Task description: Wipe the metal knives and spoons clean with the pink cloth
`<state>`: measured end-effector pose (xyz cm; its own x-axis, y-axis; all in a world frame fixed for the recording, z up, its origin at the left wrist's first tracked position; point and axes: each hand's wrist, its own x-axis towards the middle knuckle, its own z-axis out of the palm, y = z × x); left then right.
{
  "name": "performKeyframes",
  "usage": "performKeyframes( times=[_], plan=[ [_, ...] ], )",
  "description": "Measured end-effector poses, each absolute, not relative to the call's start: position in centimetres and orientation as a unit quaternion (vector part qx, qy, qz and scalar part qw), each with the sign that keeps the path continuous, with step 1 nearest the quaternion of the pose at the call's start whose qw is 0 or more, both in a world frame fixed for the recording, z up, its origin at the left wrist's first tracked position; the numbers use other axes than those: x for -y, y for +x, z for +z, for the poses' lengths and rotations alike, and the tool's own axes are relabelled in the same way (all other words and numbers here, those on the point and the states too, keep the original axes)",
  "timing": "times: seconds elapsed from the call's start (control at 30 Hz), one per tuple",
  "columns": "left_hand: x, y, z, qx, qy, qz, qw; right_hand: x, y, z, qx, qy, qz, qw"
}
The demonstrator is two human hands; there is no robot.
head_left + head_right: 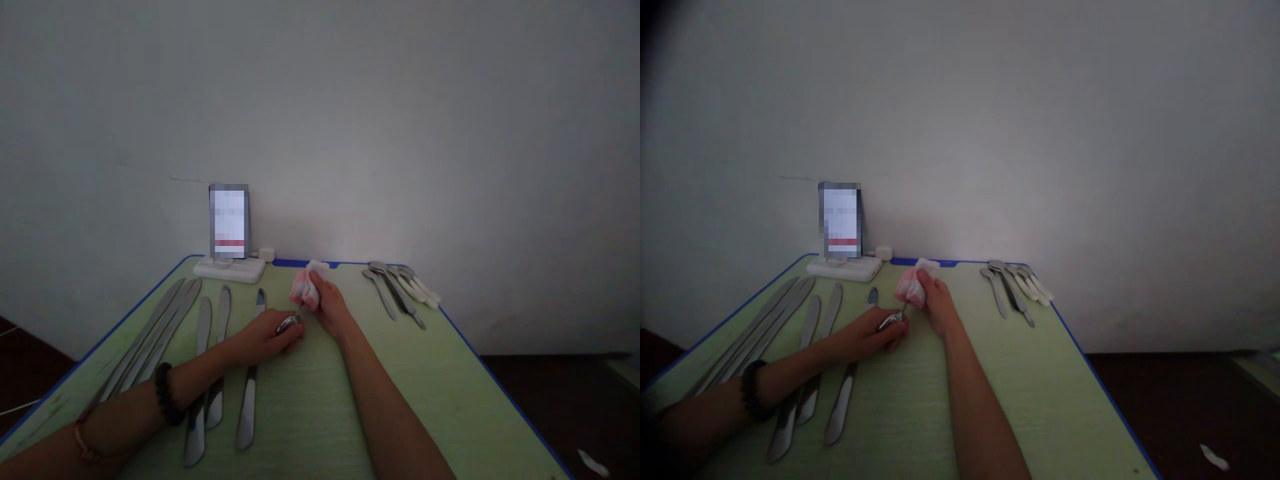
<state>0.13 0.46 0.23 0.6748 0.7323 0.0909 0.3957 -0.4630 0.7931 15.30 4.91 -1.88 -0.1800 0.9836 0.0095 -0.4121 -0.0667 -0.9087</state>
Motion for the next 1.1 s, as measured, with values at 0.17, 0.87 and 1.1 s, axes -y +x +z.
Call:
performKeyframes(
  times=[0.17, 0.87, 1.1],
  plan=[
    [-0.8, 0.3, -0.1, -0.386, 0.782, 0.260, 0.414, -4.7, 15.0, -2.2, 0.450, -0.360, 0.652, 0.493],
    [-1.3, 0.4, -1.3, -0.433, 0.703, 0.334, 0.454, -4.2, 14.9, -1.5, 0.412, -0.267, 0.707, 0.508],
    [-1.3, 0.8, -0.1, -0.464, 0.718, 0.330, 0.400, -4.9, 14.8, -2.5, 0.424, -0.306, 0.675, 0.520]
  ],
)
